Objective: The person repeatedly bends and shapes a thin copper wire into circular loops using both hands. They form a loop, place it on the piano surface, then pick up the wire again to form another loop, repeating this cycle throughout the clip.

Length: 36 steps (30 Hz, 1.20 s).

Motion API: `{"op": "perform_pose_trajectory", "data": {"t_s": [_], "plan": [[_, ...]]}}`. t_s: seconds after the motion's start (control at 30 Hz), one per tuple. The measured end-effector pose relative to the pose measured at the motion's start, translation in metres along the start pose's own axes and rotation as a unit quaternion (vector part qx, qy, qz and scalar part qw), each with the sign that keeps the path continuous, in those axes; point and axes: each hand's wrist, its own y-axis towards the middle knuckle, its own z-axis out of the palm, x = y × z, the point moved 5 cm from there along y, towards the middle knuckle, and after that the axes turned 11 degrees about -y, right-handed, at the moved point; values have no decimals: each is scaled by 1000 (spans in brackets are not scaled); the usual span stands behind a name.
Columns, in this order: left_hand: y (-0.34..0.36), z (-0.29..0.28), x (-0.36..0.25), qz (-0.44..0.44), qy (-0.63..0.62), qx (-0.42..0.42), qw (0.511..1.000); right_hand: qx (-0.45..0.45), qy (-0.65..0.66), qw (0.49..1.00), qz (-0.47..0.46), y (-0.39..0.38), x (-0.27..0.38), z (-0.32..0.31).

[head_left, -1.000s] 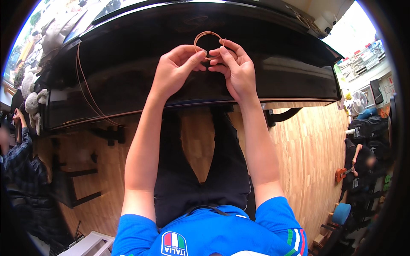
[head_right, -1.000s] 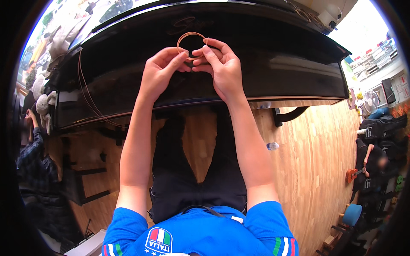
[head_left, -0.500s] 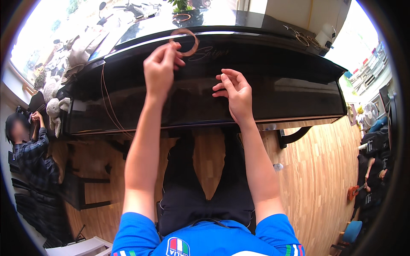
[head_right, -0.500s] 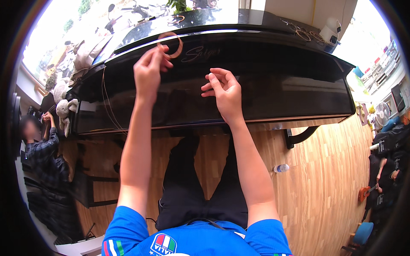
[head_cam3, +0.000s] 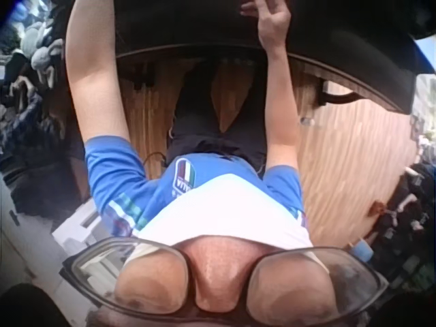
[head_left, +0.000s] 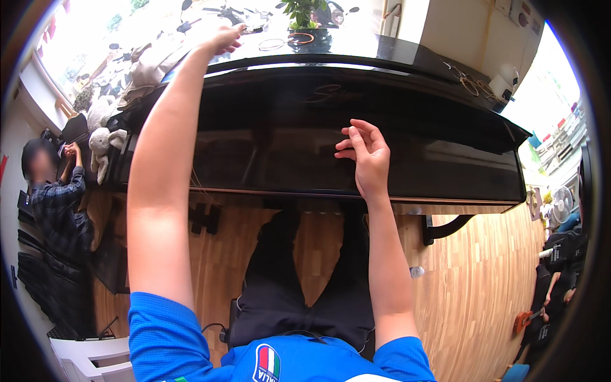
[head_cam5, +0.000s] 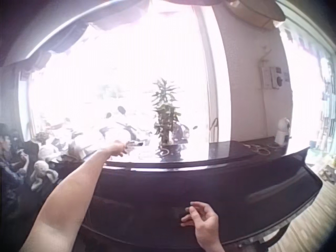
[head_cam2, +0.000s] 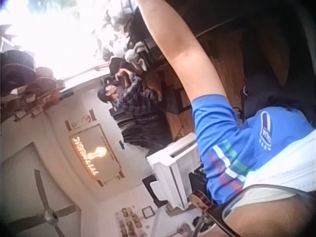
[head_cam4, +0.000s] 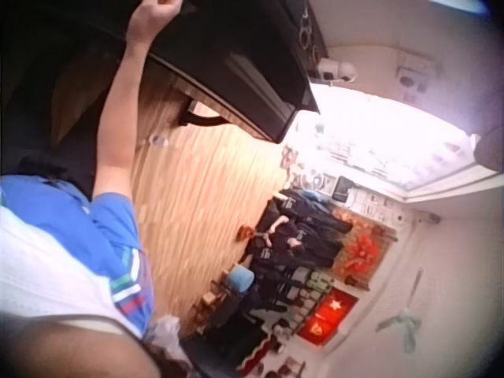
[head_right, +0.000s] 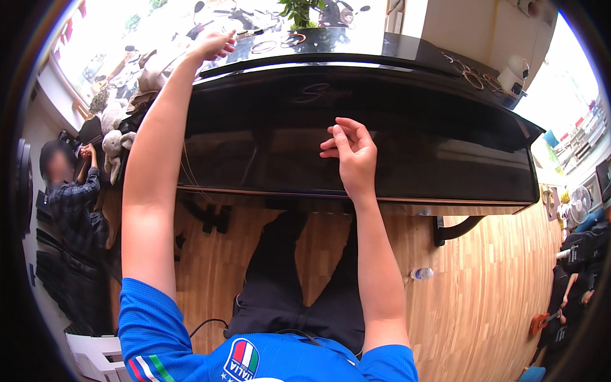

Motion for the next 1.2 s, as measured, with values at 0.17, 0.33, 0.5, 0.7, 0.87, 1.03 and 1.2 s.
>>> {"op": "perform_pose_trajectory", "data": {"t_s": [0.17,0.33,0.5,0.7,0.87,1.03,1.2], "plan": [[-14,-68,49,36,107,-23,993,3,1,1000,-1,-1,-2,1],[-56,-86,95,-83,146,25,985,5,-16,1000,-4,0,-2,1],[-99,-95,100,-118,99,56,987,9,-26,1000,-9,1,-4,2],[-135,-74,91,-86,167,129,974,2,-30,1000,-6,0,-6,1],[-139,-86,90,-51,23,79,995,3,-35,999,-4,-1,-7,3],[-132,-92,105,-21,-136,11,990,6,-60,998,-11,-2,-6,4],[-129,-86,127,-16,-341,29,940,21,-118,993,-19,-4,-4,16]]}}
